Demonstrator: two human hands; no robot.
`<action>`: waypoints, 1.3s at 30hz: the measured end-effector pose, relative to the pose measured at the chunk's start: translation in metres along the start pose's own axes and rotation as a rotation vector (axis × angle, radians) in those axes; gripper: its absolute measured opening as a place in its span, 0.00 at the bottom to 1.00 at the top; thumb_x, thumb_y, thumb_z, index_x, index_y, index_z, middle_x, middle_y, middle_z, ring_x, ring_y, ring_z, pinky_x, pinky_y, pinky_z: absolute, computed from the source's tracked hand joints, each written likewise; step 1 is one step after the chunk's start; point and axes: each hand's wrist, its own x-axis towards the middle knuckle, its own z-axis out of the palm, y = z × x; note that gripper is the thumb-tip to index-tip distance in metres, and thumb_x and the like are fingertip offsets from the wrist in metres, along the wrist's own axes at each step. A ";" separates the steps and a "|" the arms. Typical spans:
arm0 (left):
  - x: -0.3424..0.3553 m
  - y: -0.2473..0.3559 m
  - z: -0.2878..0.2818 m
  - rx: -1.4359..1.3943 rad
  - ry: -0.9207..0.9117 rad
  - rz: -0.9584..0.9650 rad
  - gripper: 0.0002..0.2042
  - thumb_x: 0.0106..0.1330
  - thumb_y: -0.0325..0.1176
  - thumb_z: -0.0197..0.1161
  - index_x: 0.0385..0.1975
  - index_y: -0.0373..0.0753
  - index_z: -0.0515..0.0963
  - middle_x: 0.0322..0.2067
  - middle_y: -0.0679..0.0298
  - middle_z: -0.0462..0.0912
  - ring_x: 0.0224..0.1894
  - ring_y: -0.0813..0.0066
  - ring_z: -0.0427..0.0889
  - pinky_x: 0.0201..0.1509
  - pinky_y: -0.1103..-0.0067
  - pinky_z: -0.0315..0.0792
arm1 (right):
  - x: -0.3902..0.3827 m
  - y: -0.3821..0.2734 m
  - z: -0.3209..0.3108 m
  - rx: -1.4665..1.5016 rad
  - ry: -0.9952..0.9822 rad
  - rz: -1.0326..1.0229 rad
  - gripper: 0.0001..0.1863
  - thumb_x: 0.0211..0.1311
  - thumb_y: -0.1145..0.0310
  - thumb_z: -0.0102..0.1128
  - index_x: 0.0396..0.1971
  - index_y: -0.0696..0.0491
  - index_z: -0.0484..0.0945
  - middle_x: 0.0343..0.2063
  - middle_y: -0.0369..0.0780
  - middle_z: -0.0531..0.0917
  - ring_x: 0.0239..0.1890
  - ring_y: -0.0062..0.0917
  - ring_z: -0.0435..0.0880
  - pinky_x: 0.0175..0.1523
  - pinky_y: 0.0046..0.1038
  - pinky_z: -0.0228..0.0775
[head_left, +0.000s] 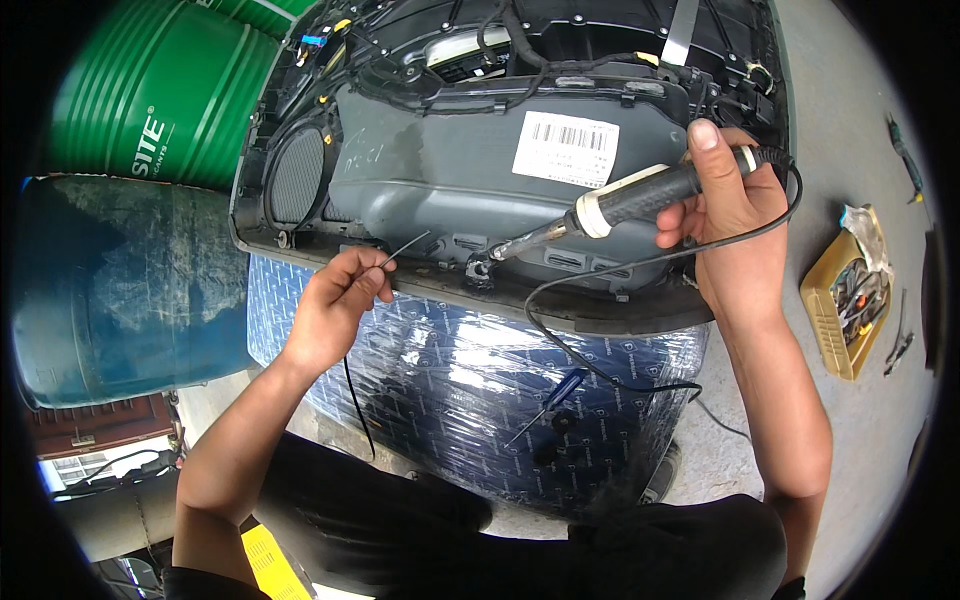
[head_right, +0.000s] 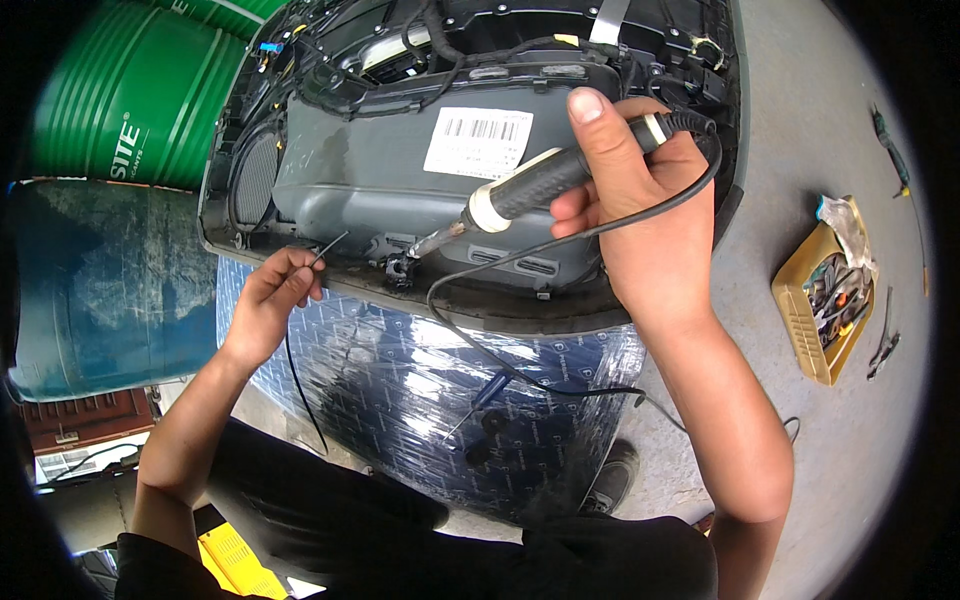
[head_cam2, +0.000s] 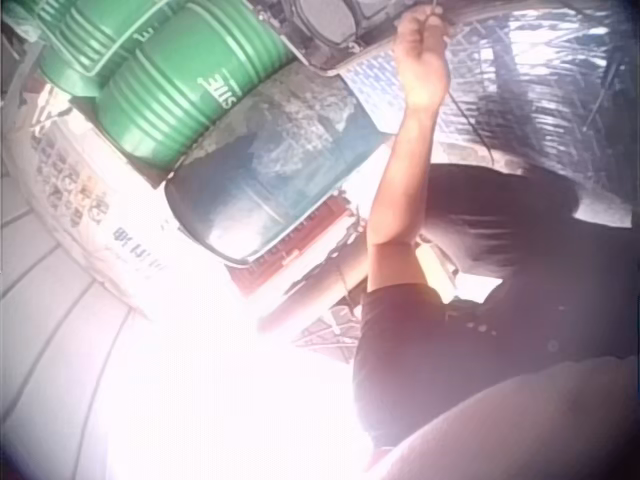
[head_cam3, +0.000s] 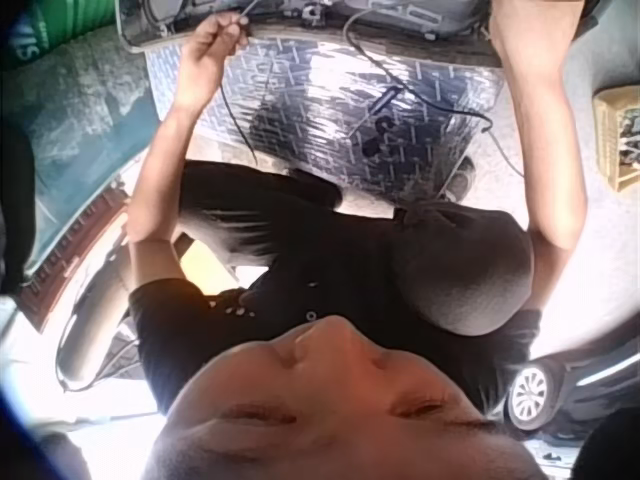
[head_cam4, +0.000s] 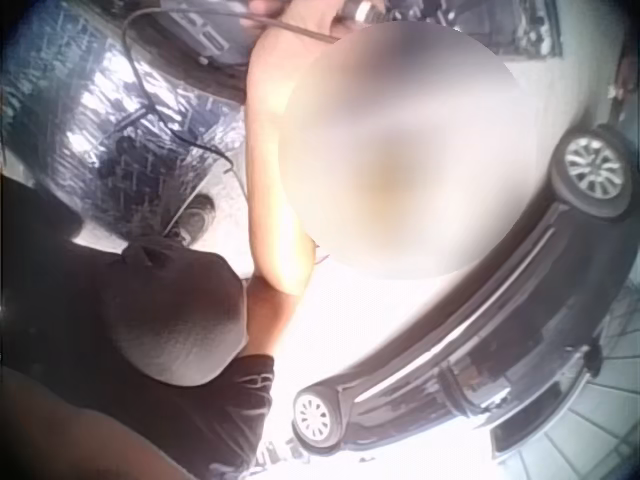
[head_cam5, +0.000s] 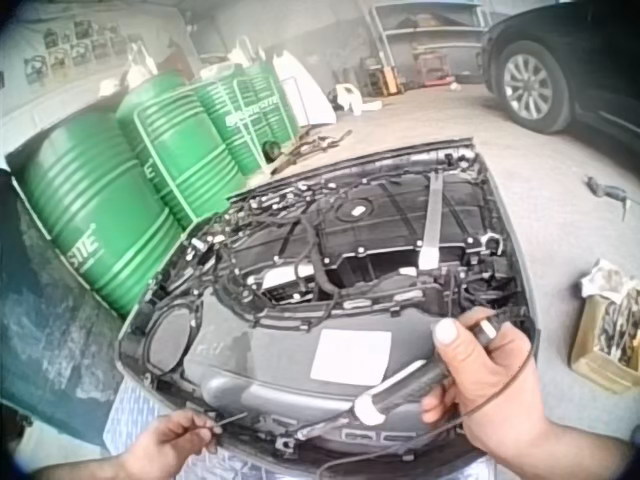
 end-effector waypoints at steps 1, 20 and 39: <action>0.000 -0.001 0.000 -0.006 0.001 0.003 0.08 0.80 0.29 0.54 0.49 0.35 0.78 0.32 0.67 0.81 0.36 0.84 0.74 0.41 0.84 0.67 | 0.000 -0.001 0.001 -0.011 -0.001 -0.013 0.18 0.72 0.53 0.65 0.37 0.55 0.76 0.21 0.38 0.81 0.17 0.18 0.80 0.20 0.22 0.75; 0.001 -0.004 -0.001 -0.008 -0.001 0.007 0.08 0.80 0.29 0.54 0.49 0.35 0.78 0.32 0.68 0.81 0.34 0.85 0.73 0.38 0.85 0.67 | 0.002 0.002 0.001 -0.055 -0.010 -0.002 0.18 0.73 0.54 0.63 0.36 0.56 0.76 0.20 0.37 0.80 0.17 0.17 0.79 0.19 0.21 0.73; 0.001 -0.003 -0.001 0.011 0.006 -0.013 0.08 0.79 0.28 0.54 0.50 0.34 0.78 0.32 0.68 0.81 0.33 0.87 0.73 0.38 0.86 0.67 | 0.007 0.000 0.005 -0.058 0.040 0.021 0.20 0.73 0.53 0.63 0.41 0.57 0.75 0.20 0.36 0.79 0.16 0.17 0.77 0.18 0.20 0.71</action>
